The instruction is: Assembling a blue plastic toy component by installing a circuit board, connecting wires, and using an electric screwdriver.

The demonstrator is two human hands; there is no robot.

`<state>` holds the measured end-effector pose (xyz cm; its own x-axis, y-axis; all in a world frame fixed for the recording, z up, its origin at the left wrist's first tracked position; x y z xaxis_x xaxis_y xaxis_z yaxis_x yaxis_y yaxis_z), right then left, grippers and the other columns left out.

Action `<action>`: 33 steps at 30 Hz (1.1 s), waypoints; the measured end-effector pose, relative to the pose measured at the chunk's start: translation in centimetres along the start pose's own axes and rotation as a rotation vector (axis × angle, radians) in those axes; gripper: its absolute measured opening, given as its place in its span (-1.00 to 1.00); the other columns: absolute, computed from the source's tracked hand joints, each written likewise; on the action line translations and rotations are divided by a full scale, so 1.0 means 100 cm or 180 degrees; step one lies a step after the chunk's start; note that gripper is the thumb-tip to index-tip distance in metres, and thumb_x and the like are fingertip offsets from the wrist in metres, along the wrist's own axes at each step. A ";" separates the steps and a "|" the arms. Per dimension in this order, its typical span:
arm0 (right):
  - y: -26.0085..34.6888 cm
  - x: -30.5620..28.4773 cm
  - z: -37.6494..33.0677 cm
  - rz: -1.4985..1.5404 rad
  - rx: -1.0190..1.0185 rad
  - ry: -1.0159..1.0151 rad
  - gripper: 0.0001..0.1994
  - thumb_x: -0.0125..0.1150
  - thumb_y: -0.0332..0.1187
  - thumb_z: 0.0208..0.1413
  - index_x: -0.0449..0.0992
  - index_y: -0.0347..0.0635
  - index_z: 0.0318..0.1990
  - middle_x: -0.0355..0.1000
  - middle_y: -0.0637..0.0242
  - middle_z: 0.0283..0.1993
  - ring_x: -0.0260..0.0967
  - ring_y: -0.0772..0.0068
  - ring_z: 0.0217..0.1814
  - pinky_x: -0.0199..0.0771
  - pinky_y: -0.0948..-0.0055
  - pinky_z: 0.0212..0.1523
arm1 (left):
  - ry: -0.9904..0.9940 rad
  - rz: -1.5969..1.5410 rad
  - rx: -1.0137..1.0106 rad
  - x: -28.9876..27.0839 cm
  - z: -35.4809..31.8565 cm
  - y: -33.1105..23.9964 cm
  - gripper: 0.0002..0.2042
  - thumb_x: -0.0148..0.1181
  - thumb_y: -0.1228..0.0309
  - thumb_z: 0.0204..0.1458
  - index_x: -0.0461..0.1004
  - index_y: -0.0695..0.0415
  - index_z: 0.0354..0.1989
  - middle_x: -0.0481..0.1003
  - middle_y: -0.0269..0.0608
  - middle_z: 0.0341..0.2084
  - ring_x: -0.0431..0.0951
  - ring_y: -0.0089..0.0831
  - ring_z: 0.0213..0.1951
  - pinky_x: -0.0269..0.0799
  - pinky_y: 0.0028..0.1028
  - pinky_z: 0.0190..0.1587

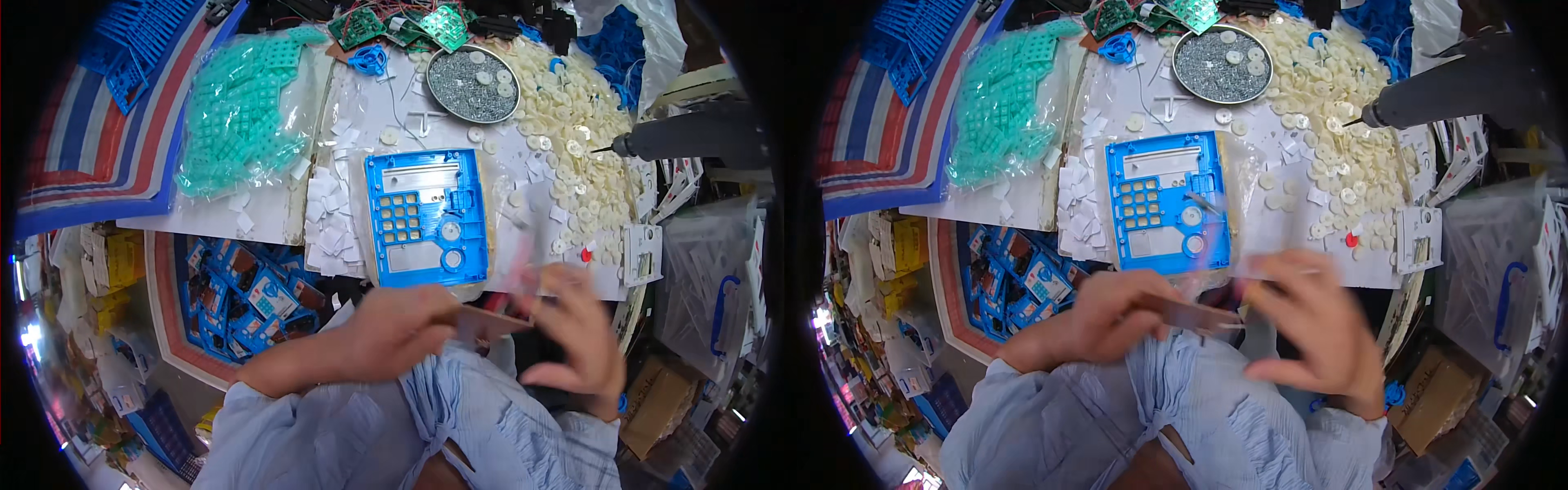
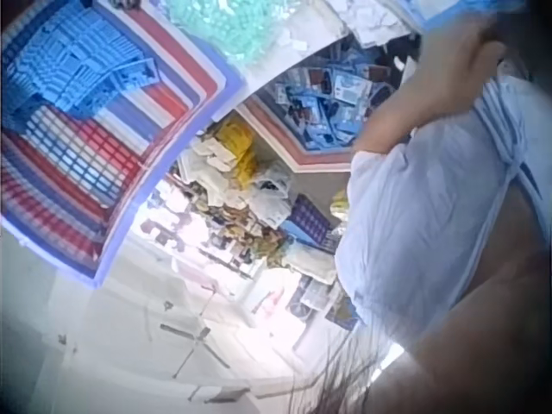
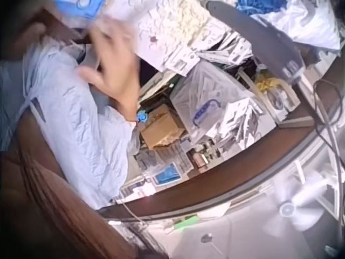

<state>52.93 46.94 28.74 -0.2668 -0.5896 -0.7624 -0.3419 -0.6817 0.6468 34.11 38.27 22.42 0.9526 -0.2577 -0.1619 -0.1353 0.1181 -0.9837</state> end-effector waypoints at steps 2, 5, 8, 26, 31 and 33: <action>-0.010 0.045 0.010 0.1340 -0.0048 0.0098 -0.36 0.40 -0.13 0.07 0.42 -0.25 0.26 0.42 -0.04 0.20 0.38 -0.05 0.15 0.36 0.12 0.18 | 0.0148 0.0160 0.0295 0.014 0.005 0.003 -0.83 0.15 0.41 0.19 0.40 0.22 -0.13 0.47 -0.08 -0.39 0.54 -0.04 -0.38 0.46 -0.22 -0.33; -0.023 0.081 0.012 0.2963 0.0543 0.0291 -0.41 0.34 -0.31 0.14 0.37 -0.30 0.31 0.49 0.02 0.11 0.46 0.19 0.02 0.41 0.26 0.10 | 0.0174 0.0219 -0.0029 0.017 0.000 0.009 -0.83 0.17 0.37 0.20 0.36 0.19 -0.20 0.46 -0.07 -0.40 0.54 0.02 -0.34 0.44 -0.16 -0.34; -0.024 0.079 0.029 0.2815 0.0611 0.0593 -0.47 0.22 -0.46 0.21 0.32 -0.39 0.33 0.59 0.15 -0.06 0.51 0.46 -0.17 0.48 0.45 -0.06 | 0.0101 0.0303 -0.0612 0.005 -0.012 0.016 -0.82 0.18 0.36 0.20 0.33 0.18 -0.24 0.44 -0.04 -0.41 0.53 0.04 -0.35 0.41 -0.13 -0.36; -0.036 0.059 0.223 0.1086 -0.0612 -0.0500 -0.78 0.17 -0.42 0.18 0.64 -0.20 -0.07 0.61 0.14 -0.24 0.55 0.25 -0.31 0.53 0.37 -0.29 | -0.0270 0.0493 0.0281 -0.049 -0.049 0.010 -0.89 0.26 0.44 0.11 0.47 0.10 -0.23 0.52 -0.24 -0.27 0.59 -0.21 -0.24 0.52 -0.32 -0.27; -0.018 0.077 0.360 -0.0097 -0.0794 -0.1049 -0.78 0.23 -0.36 0.09 0.65 -0.18 -0.13 0.62 0.10 -0.22 0.60 0.08 -0.14 0.58 0.15 -0.12 | -0.0438 0.0436 0.0203 -0.048 -0.054 0.015 -0.87 0.27 0.45 0.10 0.47 0.13 -0.23 0.52 -0.21 -0.27 0.59 -0.18 -0.27 0.52 -0.32 -0.28; -0.022 0.101 0.389 -0.0846 -0.0660 -0.1044 -0.78 0.26 -0.32 0.05 0.65 -0.15 -0.16 0.62 0.11 -0.21 0.59 0.04 -0.12 0.58 0.14 -0.07 | -0.0638 0.0281 0.0354 -0.051 -0.058 0.019 -0.86 0.27 0.44 0.11 0.46 0.17 -0.21 0.52 -0.14 -0.29 0.58 -0.13 -0.29 0.51 -0.29 -0.30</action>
<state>15.95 59.36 18.83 -0.4763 -0.2375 -0.8466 -0.2587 -0.8824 0.3931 27.43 34.21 20.91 0.9750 -0.0477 -0.2173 -0.2000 0.2396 -0.9501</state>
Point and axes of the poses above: each hand's wrist, its own z-axis towards the middle knuckle, its own x-axis out of the palm, y = z × x, the point moved 6 cm from there along z, towards the middle knuckle
